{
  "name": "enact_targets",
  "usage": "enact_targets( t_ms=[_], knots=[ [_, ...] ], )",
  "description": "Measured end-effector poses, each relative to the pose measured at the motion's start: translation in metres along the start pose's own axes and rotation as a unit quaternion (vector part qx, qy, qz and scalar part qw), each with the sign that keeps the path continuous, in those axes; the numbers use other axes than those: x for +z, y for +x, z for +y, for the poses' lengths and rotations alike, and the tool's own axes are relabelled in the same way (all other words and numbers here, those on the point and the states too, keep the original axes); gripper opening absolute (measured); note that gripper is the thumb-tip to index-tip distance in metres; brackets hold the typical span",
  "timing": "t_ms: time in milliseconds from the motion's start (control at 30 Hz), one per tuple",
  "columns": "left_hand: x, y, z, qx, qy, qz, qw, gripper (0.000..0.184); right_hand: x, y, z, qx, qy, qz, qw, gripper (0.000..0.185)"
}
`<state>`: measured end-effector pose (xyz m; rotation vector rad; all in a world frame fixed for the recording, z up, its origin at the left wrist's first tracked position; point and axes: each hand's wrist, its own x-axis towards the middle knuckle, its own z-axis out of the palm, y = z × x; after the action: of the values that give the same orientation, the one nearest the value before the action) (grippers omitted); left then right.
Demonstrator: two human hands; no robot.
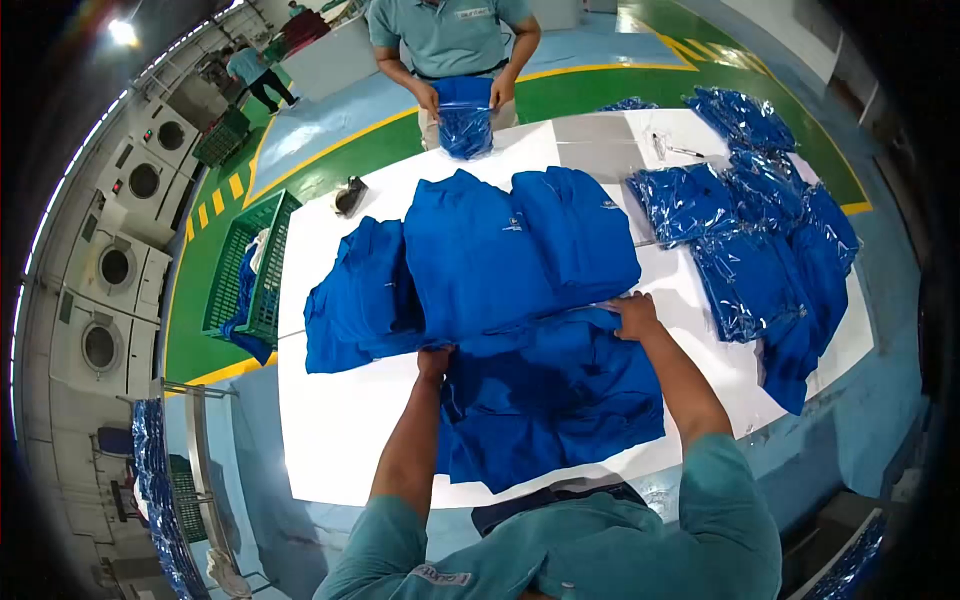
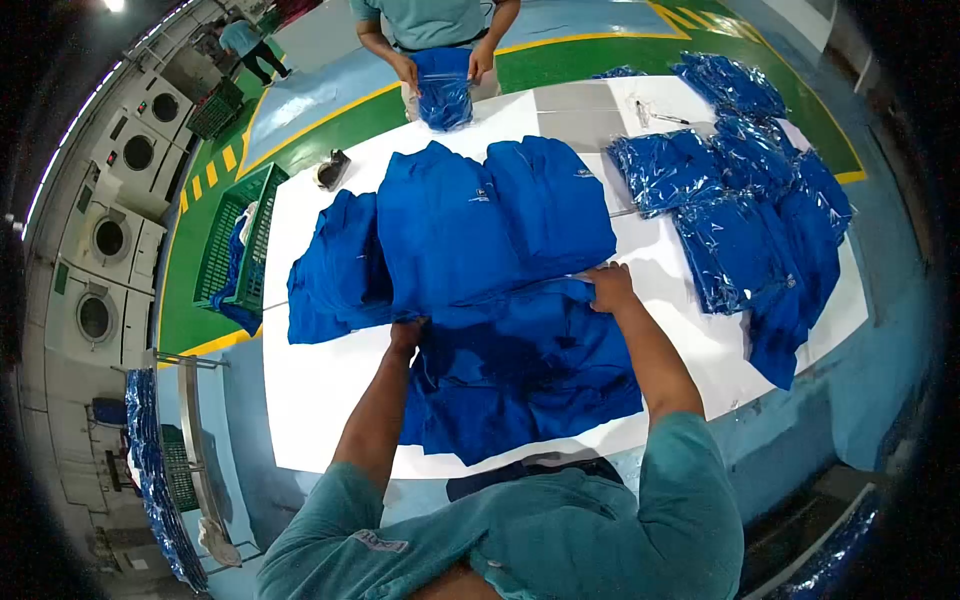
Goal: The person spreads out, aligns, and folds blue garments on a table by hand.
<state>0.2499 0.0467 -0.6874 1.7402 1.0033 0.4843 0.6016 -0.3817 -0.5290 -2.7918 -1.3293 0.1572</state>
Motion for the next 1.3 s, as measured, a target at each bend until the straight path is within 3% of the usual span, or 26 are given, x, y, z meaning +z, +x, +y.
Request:
enact_targets(
  t_ms=[133, 267, 300, 367, 433, 500, 633, 800, 933, 1100, 1167, 1300],
  knots=[
    [-0.013, -0.013, 0.036, -0.07, 0.067, -0.002, 0.995, 0.055, -0.015, -0.001, 0.005, -0.037, -0.084, -0.084, 0.992, 0.049],
    [-0.05, -0.065, 0.12, -0.066, 0.08, -0.014, 0.994, 0.052, -0.011, -0.023, 0.025, -0.121, 0.147, -0.01, 0.982, 0.04],
    [-0.059, -0.086, 0.136, -0.075, 0.056, -0.021, 0.995, 0.051, -0.022, -0.036, 0.021, -0.103, 0.165, -0.018, 0.981, 0.038],
    [-0.078, -0.126, 0.165, -0.092, -0.016, -0.04, 0.995, 0.047, -0.04, -0.066, 0.011, -0.09, 0.183, -0.031, 0.979, 0.036],
    [-0.094, -0.157, 0.184, -0.103, -0.112, -0.065, 0.986, 0.043, -0.04, -0.107, 0.004, -0.099, 0.161, 0.048, 0.981, 0.04],
    [-0.105, -0.186, 0.195, -0.129, -0.086, -0.062, 0.986, 0.042, -0.059, -0.147, -0.015, -0.101, 0.183, -0.003, 0.978, 0.044],
    [-0.111, -0.231, 0.197, -0.197, -0.016, -0.071, 0.978, 0.042, -0.015, -0.193, -0.01, -0.111, 0.172, -0.017, 0.979, 0.049],
    [-0.135, -0.27, 0.183, -0.098, 0.011, -0.185, 0.978, 0.043, -0.008, -0.208, -0.013, -0.038, 0.186, 0.058, 0.98, 0.055],
    [-0.139, -0.301, 0.176, -0.102, 0.123, -0.252, 0.954, 0.047, 0.018, -0.224, 0.001, -0.025, 0.1, -0.056, 0.993, 0.062],
    [-0.124, -0.334, 0.213, -0.029, 0.263, -0.351, 0.898, 0.043, -0.03, -0.223, -0.024, -0.022, 0.142, -0.039, 0.989, 0.065],
    [-0.112, -0.34, 0.206, -0.014, 0.275, -0.366, 0.889, 0.043, -0.028, -0.216, -0.043, -0.053, 0.16, 0.039, 0.985, 0.07],
    [-0.091, -0.357, 0.212, -0.006, 0.292, -0.379, 0.878, 0.039, -0.028, -0.203, -0.124, -0.151, 0.302, -0.011, 0.941, 0.072]
  ],
)
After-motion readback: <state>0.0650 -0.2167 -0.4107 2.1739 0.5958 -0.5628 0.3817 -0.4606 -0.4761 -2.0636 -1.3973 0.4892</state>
